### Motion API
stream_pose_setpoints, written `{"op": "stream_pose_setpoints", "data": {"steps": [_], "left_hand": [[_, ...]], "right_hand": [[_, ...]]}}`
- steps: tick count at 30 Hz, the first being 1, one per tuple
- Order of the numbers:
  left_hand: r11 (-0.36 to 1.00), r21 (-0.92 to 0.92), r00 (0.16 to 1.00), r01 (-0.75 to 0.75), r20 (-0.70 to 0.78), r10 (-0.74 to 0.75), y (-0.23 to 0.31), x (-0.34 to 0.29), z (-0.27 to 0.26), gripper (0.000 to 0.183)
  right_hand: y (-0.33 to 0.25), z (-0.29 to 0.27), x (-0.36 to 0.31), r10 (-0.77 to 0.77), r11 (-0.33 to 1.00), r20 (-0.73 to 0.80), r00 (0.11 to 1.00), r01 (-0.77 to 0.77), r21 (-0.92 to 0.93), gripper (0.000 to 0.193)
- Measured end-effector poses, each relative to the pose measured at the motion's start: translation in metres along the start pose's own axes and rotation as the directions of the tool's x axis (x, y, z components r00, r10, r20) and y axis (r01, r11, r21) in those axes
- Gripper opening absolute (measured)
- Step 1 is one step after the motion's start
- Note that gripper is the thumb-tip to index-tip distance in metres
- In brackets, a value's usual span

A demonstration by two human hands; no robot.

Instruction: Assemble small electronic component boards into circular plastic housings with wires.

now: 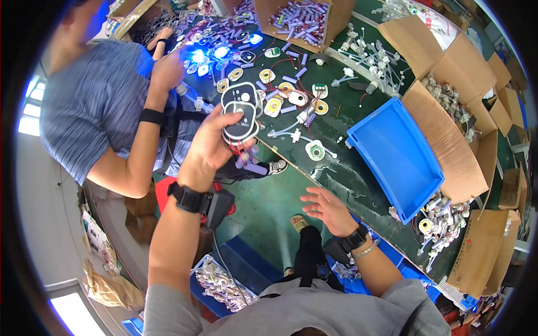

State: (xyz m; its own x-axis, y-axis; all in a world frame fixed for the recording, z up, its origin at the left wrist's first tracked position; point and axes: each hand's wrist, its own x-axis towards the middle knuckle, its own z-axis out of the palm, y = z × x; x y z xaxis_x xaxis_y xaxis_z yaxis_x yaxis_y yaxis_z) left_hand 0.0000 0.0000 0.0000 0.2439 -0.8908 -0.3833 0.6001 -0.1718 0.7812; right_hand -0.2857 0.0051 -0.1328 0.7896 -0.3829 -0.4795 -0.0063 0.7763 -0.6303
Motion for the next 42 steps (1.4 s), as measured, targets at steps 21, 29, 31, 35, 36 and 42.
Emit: {"op": "stream_pose_setpoints", "data": {"steps": [21,29,31,35,36,42], "left_hand": [[0.956,0.266,0.974,0.126,-0.216,-0.068,-0.062,0.202,-0.001,0.043],[0.576,0.817,0.948,-0.041,-0.150,0.280,-0.068,0.238,-0.016,0.056],[0.198,0.980,0.899,0.007,-0.093,0.428,-0.063,0.230,-0.006,0.042],[0.123,0.992,0.916,0.019,-0.067,0.395,-0.064,0.240,-0.039,0.047],[0.126,0.992,0.914,-0.016,-0.037,0.403,-0.066,0.237,-0.042,0.045],[-0.213,0.977,0.918,0.012,0.073,0.389,-0.073,0.220,-0.025,0.058]], "right_hand": [[0.062,-0.056,-0.038,0.177,0.983,-0.177,0.968,-0.164,0.082,0.029],[0.074,-0.062,-0.031,0.177,0.980,-0.267,0.947,-0.145,0.135,0.026],[0.077,-0.063,-0.028,0.161,0.984,-0.261,0.952,-0.134,0.119,0.026],[0.083,-0.059,-0.021,0.194,0.977,-0.229,0.954,-0.167,0.130,0.027],[0.085,-0.057,-0.021,0.200,0.977,-0.228,0.953,-0.175,0.125,0.027],[0.087,-0.055,-0.018,0.208,0.977,-0.222,0.953,-0.190,0.096,0.028]]}}
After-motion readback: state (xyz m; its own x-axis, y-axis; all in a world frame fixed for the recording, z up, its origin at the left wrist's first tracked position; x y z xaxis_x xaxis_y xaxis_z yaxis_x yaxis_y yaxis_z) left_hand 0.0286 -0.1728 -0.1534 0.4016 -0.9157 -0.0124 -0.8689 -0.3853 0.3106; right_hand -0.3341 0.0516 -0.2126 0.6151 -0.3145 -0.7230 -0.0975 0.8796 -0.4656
